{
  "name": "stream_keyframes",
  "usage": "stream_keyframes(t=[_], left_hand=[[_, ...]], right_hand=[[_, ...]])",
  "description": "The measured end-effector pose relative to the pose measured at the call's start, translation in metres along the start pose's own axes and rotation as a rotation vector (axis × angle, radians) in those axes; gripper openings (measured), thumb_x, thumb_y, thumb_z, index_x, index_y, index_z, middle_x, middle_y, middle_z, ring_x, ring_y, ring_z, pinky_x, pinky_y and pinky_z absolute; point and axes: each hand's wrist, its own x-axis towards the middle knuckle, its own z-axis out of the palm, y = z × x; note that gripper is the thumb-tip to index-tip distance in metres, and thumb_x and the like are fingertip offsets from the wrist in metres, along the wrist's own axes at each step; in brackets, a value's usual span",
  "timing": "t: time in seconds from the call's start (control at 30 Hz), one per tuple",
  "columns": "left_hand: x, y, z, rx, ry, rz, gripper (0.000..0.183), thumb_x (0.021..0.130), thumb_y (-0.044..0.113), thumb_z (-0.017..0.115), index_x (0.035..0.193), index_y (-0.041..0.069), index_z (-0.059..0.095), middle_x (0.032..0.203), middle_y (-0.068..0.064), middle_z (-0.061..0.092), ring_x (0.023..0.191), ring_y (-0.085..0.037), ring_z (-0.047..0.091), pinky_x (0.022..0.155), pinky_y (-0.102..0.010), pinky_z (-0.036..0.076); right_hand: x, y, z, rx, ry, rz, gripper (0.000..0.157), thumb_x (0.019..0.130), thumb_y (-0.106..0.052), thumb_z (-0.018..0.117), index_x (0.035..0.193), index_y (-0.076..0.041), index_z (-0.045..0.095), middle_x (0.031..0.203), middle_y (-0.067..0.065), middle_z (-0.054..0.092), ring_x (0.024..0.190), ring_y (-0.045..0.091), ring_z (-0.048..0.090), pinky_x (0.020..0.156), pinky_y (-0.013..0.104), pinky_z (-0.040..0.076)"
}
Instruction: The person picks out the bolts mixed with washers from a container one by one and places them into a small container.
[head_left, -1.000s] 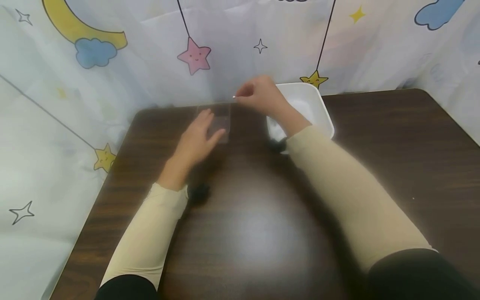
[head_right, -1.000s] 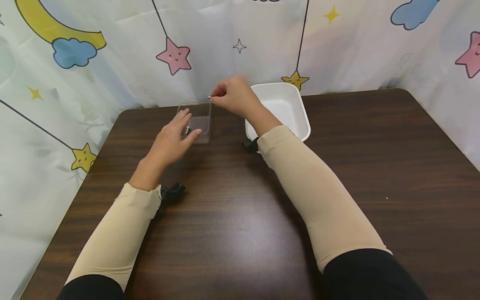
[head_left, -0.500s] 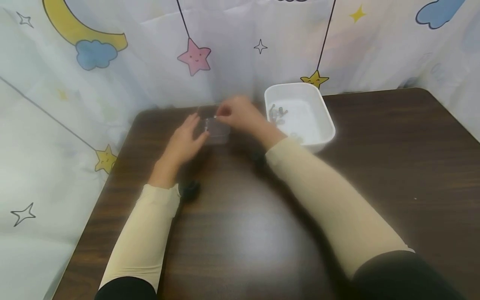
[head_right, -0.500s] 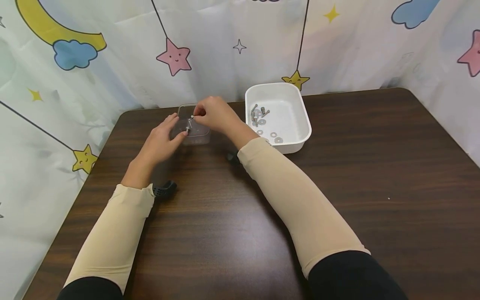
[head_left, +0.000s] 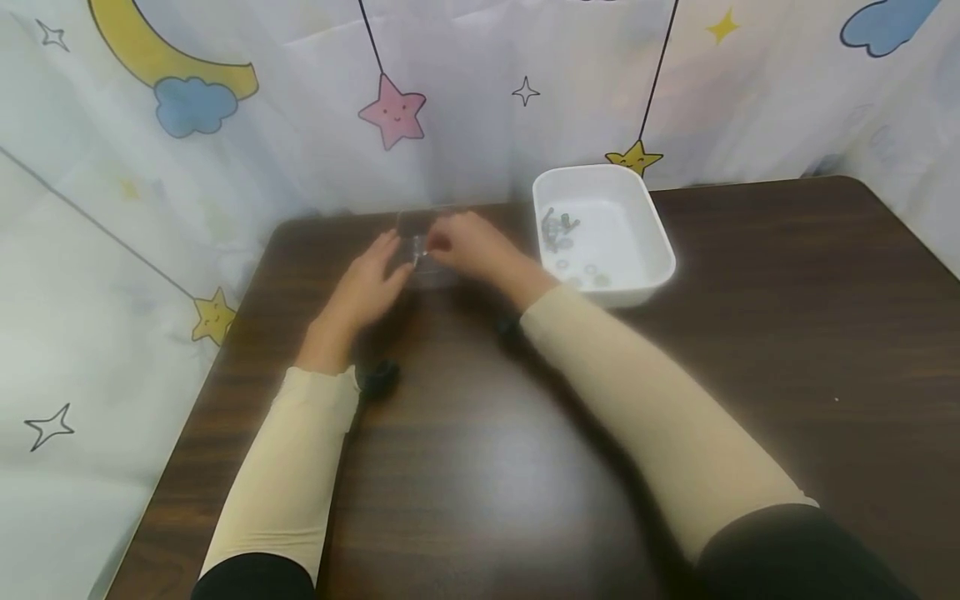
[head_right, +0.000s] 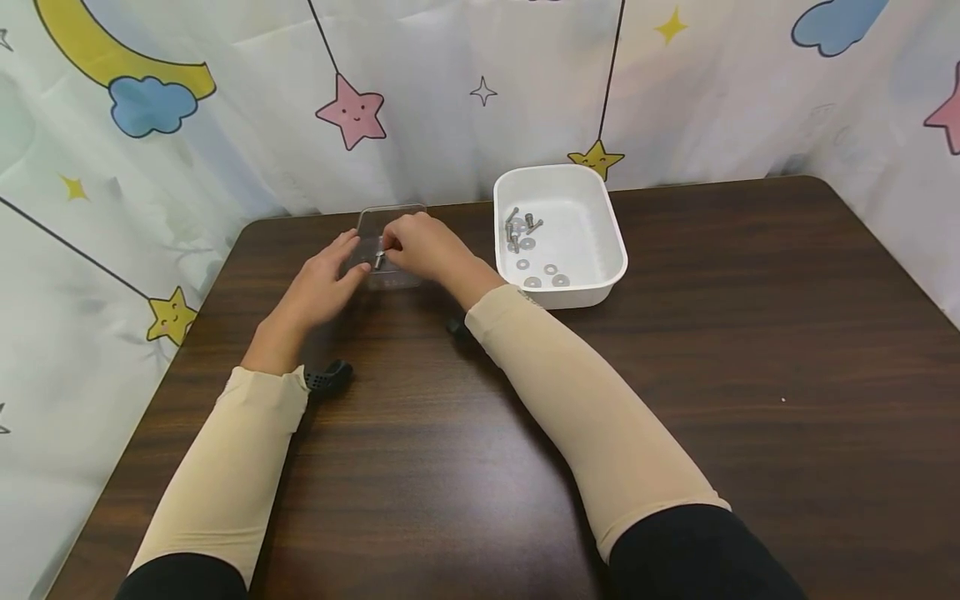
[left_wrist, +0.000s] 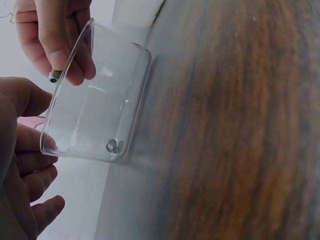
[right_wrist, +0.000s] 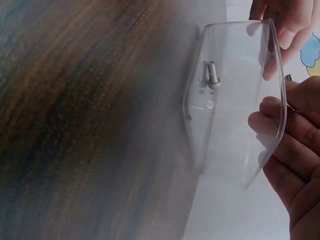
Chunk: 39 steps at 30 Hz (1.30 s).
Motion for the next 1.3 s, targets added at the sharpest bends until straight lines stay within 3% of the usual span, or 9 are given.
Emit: stream_keyframes(t=[0.2, 0.47, 1.3], left_hand=[[0.0002, -0.0026, -0.0004, -0.017, -0.011, -0.013, 0.068, 0.102, 0.042, 0.045, 0.156, 0.007, 0.024, 0.165, -0.01, 0.015, 0.152, -0.029, 0.013, 0.125, -0.048, 0.012], [0.0, -0.0044, -0.0002, -0.025, -0.007, -0.007, 0.068, 0.102, 0.042, 0.045, 0.156, 0.006, 0.024, 0.165, -0.009, 0.015, 0.152, -0.029, 0.015, 0.125, -0.047, 0.012], [0.0001, -0.0069, 0.002, -0.042, 0.002, 0.003, 0.072, 0.101, 0.046, 0.045, 0.156, 0.005, 0.024, 0.165, -0.01, 0.015, 0.152, -0.028, 0.015, 0.125, -0.047, 0.013]], right_hand=[[0.0016, -0.0001, 0.002, -0.032, -0.042, 0.004, 0.018, 0.093, -0.018, 0.068, 0.109, -0.012, 0.073, 0.115, 0.005, 0.072, 0.126, 0.025, 0.058, 0.104, 0.036, 0.049], [0.0004, -0.002, 0.0026, -0.049, -0.059, -0.019, 0.017, 0.092, -0.014, 0.068, 0.108, -0.009, 0.074, 0.107, 0.005, 0.074, 0.1, 0.022, 0.067, 0.094, 0.034, 0.053], [0.0007, -0.0007, -0.0006, -0.028, -0.163, -0.011, 0.021, 0.093, -0.013, 0.061, 0.11, -0.009, 0.073, 0.109, 0.006, 0.073, 0.102, 0.022, 0.067, 0.096, 0.035, 0.053]])
